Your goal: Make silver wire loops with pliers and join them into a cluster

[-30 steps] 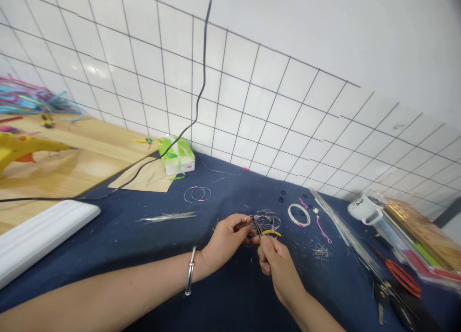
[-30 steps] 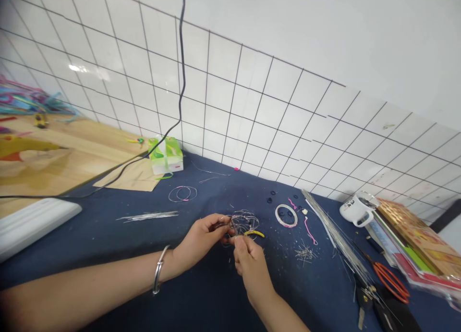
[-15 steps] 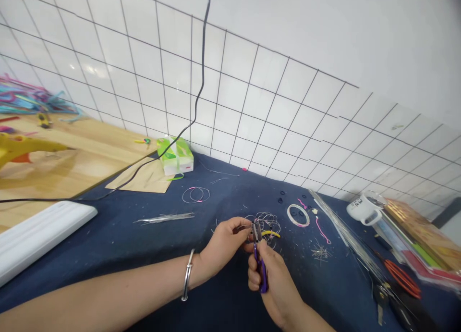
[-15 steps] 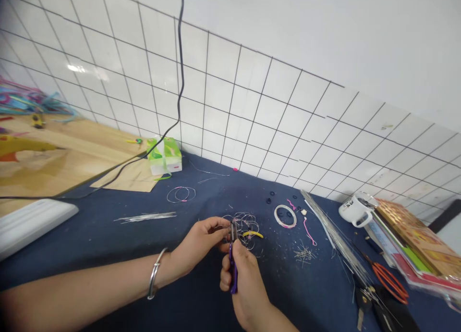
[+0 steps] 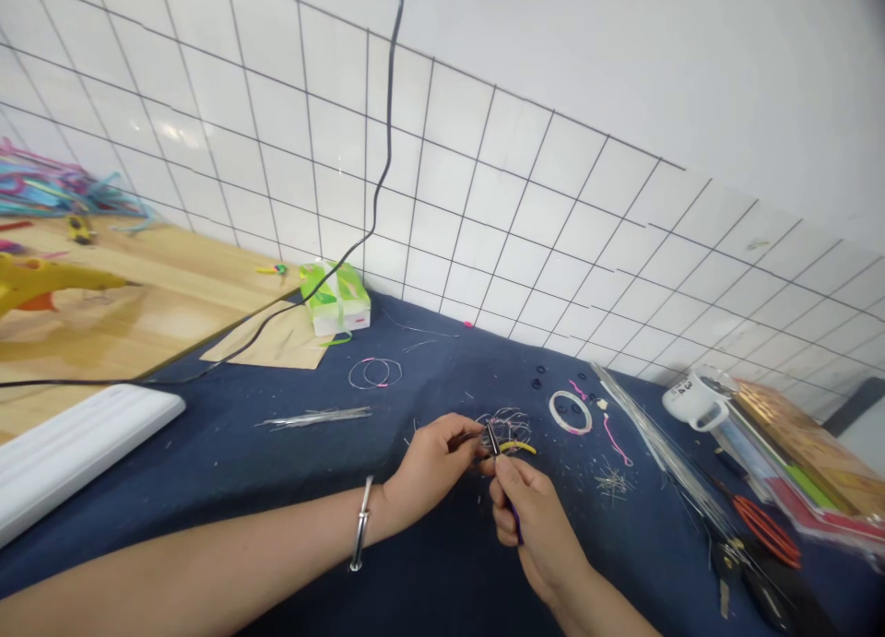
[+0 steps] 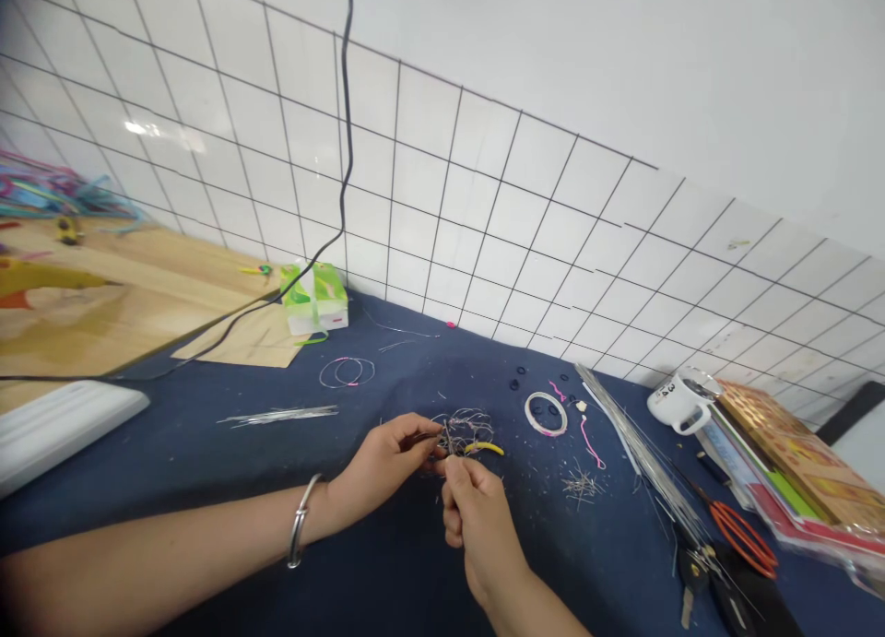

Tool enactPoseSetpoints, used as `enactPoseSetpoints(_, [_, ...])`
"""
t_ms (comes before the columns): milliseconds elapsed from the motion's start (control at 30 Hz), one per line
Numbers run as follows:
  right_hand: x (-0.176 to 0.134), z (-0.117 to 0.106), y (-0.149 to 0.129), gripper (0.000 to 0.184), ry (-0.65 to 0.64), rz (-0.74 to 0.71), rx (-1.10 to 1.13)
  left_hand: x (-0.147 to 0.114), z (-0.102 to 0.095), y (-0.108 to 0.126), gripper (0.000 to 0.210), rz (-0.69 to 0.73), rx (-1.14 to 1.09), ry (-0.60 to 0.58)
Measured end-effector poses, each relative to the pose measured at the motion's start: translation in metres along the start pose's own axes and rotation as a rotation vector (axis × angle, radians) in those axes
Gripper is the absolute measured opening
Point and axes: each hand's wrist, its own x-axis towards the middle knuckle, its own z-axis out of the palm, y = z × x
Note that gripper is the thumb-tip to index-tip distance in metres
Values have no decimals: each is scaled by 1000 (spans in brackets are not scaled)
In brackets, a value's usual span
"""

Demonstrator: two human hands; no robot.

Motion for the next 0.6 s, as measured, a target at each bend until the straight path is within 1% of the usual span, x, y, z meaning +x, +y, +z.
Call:
enactPoseSetpoints(67, [2, -2, -1, 32, 12, 2, -35, -1, -2, -1, 16, 85, 127, 13])
enactPoseSetpoints(167, [5, -5, -2, 34, 29, 12, -68, -1, -5, 3, 17, 206, 282, 0])
enactPoseSetpoints(267, [8, -8, -2, 34, 25, 19, -72, -2, -7, 7, 19, 305, 369, -5])
enactPoseSetpoints(333, [9, -9, -1, 34, 20, 19, -68, -3, -7, 9, 20, 336, 388, -5])
enactPoseSetpoints(433, [10, -11, -1, 34, 18, 6, -84, -4, -6, 10, 20, 340, 370, -7])
enactPoseSetpoints(500, [11, -11, 0, 34, 16, -6, -99, -4, -5, 9, 18, 317, 341, -16])
enactPoseSetpoints(533, [11, -11, -1, 34, 14, -10, -106, -4, -5, 8, 17, 288, 315, -15])
enactPoseSetpoints(600, [11, -12, -1, 34, 6, -13, -124, -1, -5, 6, 14, 183, 221, -7])
